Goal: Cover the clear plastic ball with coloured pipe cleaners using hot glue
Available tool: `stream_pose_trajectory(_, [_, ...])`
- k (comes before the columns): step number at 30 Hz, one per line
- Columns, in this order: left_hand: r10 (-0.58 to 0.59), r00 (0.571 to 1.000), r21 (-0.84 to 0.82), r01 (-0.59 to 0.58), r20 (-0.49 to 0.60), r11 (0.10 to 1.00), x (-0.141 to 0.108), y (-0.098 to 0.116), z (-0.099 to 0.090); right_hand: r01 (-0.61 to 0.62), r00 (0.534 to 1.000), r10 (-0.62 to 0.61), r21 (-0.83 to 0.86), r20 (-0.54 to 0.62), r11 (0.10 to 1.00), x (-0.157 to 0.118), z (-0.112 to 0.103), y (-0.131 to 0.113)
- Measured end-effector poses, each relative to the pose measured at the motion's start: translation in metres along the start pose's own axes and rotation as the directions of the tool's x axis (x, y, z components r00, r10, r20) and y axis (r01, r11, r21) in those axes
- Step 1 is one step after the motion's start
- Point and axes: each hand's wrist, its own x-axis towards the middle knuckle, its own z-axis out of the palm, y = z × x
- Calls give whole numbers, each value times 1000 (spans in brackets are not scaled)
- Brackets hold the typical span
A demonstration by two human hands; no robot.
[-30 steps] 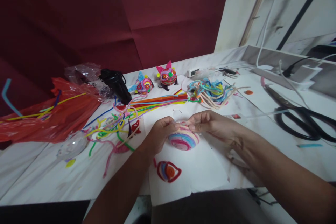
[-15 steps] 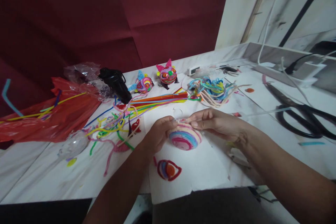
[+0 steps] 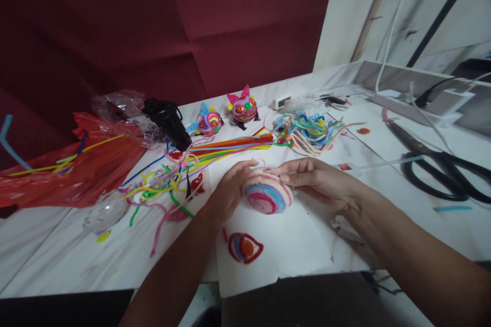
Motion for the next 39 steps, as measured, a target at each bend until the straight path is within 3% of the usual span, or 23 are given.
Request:
stream_pose_trajectory(3, [134,987,19,-133,-88,991,6,-3,-5,70,995,-64,81,-81,994,3,-1,3])
stream_pose_trajectory(6, [272,946,210,-234,-175,949,9,-7,-7,139,982,-112,179,-151,974,6,2,8])
stream_pose_trajectory(10, [421,900,473,-325,-110,819,4,-11,-1,179,971,-133,238,-197,955,10,13,18])
stream_pose_trajectory(17, [514,857,721,-335,-34,607,-3,-11,6,186,965,-122,278,-231,942,11,34,29])
stream_pose_trajectory(28, [530,845,739,-315,-66,595,-2,-10,5,209,960,-148,255,-238,944,10,42,35])
stream_pose_trajectory(39, [536,833,701,-302,-135,646,-4,-10,9,248,944,-187,216,-271,944,14,43,39])
